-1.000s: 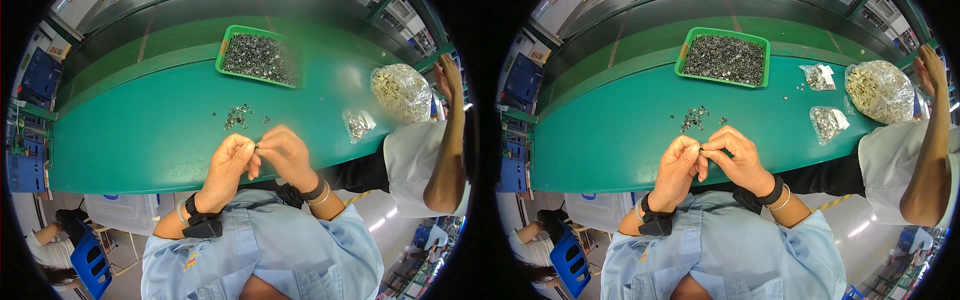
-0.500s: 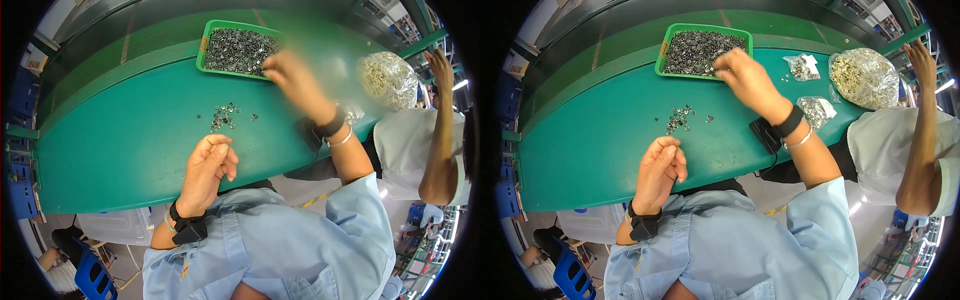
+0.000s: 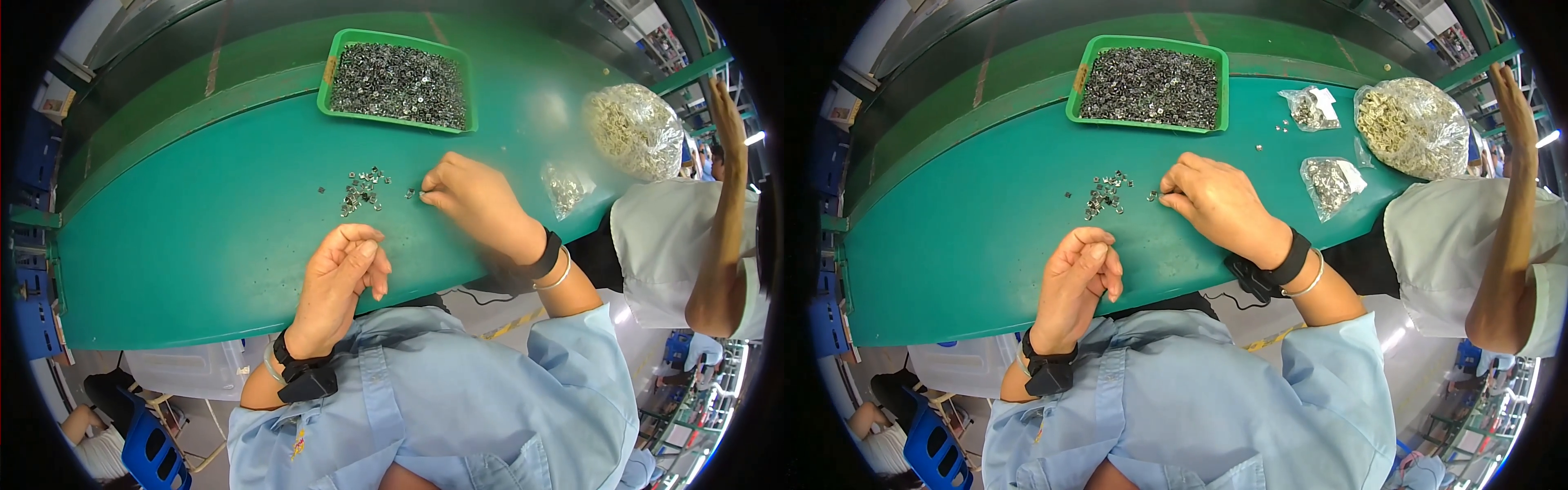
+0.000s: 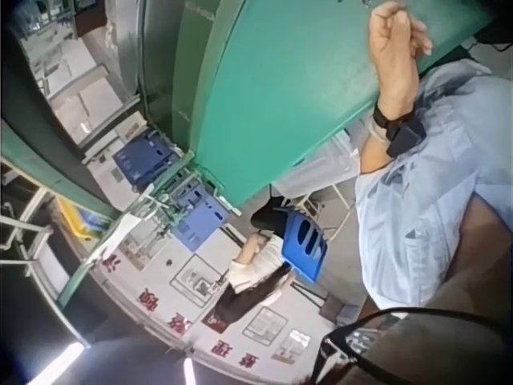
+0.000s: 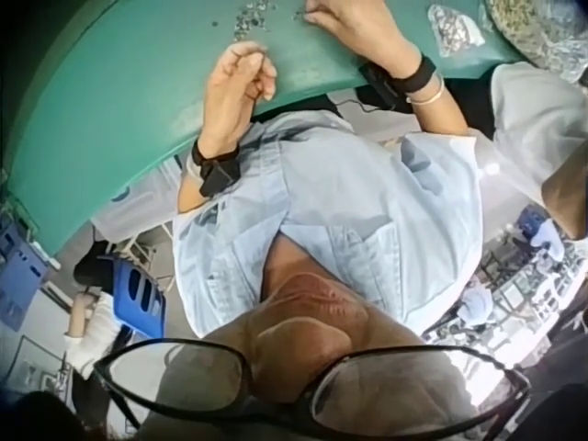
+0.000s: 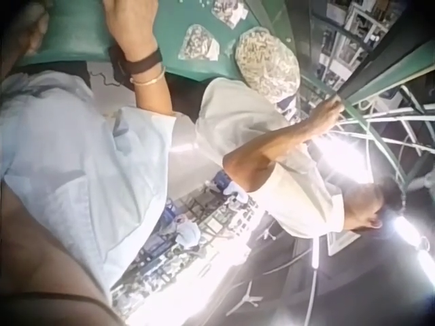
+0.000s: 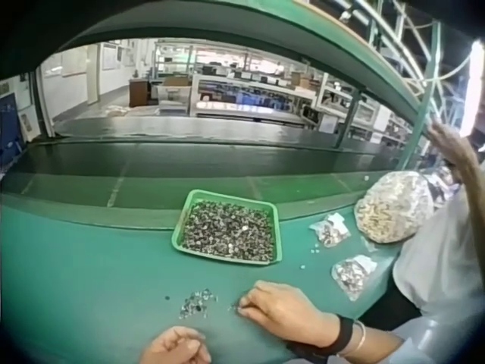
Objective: The person sorts small metal components from a green tray onto the table and joins them together by hand. They then pick up the assembled pieces to inspect them before placing them back onto the table.
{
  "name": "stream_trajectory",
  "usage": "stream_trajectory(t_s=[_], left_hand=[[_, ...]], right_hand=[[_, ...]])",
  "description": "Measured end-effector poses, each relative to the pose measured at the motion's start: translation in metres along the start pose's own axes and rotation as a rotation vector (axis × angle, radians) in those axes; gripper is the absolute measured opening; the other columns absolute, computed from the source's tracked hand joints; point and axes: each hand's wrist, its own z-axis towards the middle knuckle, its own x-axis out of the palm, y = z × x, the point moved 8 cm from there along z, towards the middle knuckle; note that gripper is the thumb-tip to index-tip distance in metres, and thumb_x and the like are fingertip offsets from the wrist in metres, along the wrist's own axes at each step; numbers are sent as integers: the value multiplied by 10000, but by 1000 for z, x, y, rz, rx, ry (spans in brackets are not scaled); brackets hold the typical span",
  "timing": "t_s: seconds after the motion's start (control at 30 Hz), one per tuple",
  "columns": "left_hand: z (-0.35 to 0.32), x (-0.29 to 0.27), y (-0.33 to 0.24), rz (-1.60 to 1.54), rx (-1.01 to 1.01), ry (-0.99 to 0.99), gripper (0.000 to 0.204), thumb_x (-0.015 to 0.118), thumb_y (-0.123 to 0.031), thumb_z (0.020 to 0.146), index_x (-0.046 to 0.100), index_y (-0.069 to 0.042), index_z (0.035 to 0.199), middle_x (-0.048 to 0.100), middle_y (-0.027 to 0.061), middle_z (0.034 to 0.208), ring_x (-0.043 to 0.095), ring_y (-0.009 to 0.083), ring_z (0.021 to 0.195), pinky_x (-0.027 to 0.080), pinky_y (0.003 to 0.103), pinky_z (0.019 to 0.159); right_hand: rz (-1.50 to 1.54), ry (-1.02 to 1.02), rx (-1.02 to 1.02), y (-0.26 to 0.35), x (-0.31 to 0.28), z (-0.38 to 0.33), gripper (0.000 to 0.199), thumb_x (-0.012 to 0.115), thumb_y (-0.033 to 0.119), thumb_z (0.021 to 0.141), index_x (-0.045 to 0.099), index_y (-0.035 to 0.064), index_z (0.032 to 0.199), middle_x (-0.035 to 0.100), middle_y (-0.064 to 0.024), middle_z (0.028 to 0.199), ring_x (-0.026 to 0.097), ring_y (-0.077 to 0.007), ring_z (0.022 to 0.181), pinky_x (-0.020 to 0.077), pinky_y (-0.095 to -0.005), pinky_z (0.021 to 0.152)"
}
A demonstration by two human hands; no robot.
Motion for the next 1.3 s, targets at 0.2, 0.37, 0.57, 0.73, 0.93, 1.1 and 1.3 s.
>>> stream_trajectory(t_s=[0.2, 0.37, 0.57, 0.73, 0.93, 1.1, 1.3], left_hand=[[-1, 9, -1, 94, -11, 0, 169, 480, -169, 981, 529, -28, 1060, 596, 68, 801, 556, 123, 602, 447, 248, 534], [7, 18, 1, 153, -24, -35, 190, 479, -188, 985, 530, -23, 1062, 600, 68, 819, 561, 119, 613, 452, 244, 538], [7, 23, 2, 135, -30, -25, 197, 483, -205, 986, 538, -23, 1039, 609, 71, 834, 560, 117, 615, 451, 244, 534], [4, 21, 5, -4, -81, 33, 203, 501, -195, 979, 550, -10, 1048, 618, 65, 863, 551, 98, 642, 457, 234, 567], [3, 18, 6, -20, -94, 62, 205, 502, -194, 980, 554, -5, 1039, 621, 68, 858, 552, 103, 642, 456, 234, 569], [0, 19, 3, 47, -60, 16, 216, 503, -209, 980, 553, -5, 1032, 621, 66, 848, 557, 106, 645, 457, 233, 573], [-2, 16, 2, 104, -36, 2, 216, 519, -223, 974, 549, -11, 1001, 622, 67, 841, 565, 109, 652, 461, 233, 576]], right_hand=[[-121, -17, -85, 10, -9, -5, 124, 684, 131, 776, 599, 73, 845, 576, -67, 822, 589, -284, 760, 472, -375, 662], [52, -111, -180, 39, -19, -12, 156, 717, 108, 737, 606, 85, 844, 586, -50, 824, 588, -258, 742, 469, -359, 642], [108, -190, -250, 60, -15, -23, 209, 745, 70, 701, 621, 88, 868, 604, -37, 830, 595, -228, 742, 471, -329, 628], [233, -236, -244, 59, -9, -26, 214, 744, 47, 706, 632, 74, 886, 617, -49, 844, 605, -222, 760, 482, -317, 636], [379, -231, -179, 56, -4, -27, 219, 736, 10, 716, 641, 56, 908, 623, -63, 851, 606, -217, 771, 495, -308, 650], [401, -247, -173, 56, -4, -27, 210, 731, 2, 722, 642, 56, 905, 622, -63, 843, 603, -218, 768, 496, -310, 647], [328, -257, -212, 61, -3, -27, 204, 729, 7, 731, 643, 59, 909, 620, -61, 841, 600, -213, 764, 494, -311, 641]])
